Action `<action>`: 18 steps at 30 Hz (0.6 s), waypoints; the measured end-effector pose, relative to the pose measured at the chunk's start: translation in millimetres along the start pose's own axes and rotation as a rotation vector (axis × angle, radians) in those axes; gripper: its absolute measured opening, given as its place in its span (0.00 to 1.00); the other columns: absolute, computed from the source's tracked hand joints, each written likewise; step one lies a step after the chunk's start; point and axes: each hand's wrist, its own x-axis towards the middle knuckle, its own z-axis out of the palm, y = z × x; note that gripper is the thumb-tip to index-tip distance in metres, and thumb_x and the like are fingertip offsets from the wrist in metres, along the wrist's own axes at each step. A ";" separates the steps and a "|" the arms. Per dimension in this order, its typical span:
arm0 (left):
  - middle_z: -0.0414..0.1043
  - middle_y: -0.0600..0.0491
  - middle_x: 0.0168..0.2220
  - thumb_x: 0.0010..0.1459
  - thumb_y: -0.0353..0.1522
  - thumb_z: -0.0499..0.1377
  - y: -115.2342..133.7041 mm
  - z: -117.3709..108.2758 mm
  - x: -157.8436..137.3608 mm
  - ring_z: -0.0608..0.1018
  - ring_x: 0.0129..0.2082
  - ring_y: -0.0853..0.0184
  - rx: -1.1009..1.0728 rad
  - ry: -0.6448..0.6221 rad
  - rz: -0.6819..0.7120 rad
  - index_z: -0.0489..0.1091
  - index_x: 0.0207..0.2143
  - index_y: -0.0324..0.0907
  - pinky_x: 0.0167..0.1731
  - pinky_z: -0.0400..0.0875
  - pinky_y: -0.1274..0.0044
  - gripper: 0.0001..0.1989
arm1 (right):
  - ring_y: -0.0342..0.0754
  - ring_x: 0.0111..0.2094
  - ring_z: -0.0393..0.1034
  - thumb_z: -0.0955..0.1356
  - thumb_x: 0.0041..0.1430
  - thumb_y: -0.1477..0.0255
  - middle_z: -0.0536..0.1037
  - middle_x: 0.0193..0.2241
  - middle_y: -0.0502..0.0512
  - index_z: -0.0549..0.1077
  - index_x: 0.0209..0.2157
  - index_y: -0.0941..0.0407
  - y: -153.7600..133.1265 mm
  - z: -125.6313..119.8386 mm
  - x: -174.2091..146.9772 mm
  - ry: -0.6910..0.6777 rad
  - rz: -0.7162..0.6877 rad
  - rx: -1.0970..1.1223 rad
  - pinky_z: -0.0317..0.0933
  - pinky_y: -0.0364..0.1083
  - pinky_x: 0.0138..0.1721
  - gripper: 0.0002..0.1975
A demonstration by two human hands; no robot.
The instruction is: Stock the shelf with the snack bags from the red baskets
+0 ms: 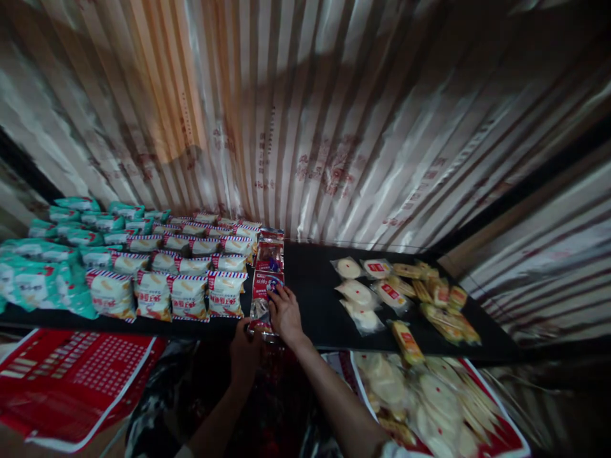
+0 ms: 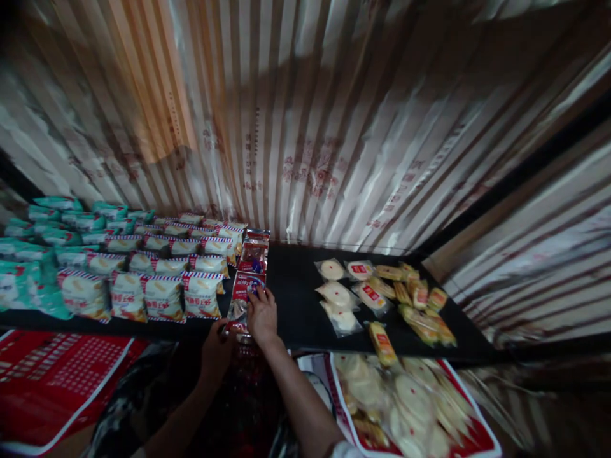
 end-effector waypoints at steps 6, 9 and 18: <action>0.66 0.61 0.13 0.55 0.35 0.54 -2.5 2.0 -1.6 0.71 0.12 0.68 -0.099 -0.018 -0.075 0.59 0.51 0.40 0.12 0.61 0.80 0.21 | 0.54 0.59 0.51 0.62 0.57 0.75 0.68 0.55 0.57 0.73 0.48 0.54 -0.2 5.4 0.0 -0.016 0.041 0.012 0.53 0.53 0.55 0.18; 0.67 0.60 0.14 0.54 0.36 0.53 -4.8 -0.8 -4.4 0.71 0.12 0.68 -0.107 -0.014 -0.058 0.57 0.55 0.39 0.13 0.61 0.81 0.25 | 0.54 0.59 0.51 0.62 0.57 0.76 0.68 0.55 0.57 0.74 0.47 0.55 -1.6 5.0 -2.4 0.025 0.052 0.053 0.52 0.54 0.55 0.17; 0.76 0.49 0.34 0.57 0.34 0.49 -51.1 -43.2 -40.5 0.76 0.35 0.62 0.207 0.147 0.184 0.69 0.40 0.43 0.38 0.66 0.73 0.12 | 0.47 0.40 0.69 0.58 0.61 0.67 0.77 0.37 0.58 0.73 0.42 0.57 -19.4 -18.6 -76.0 0.241 -0.018 0.441 0.62 0.45 0.44 0.16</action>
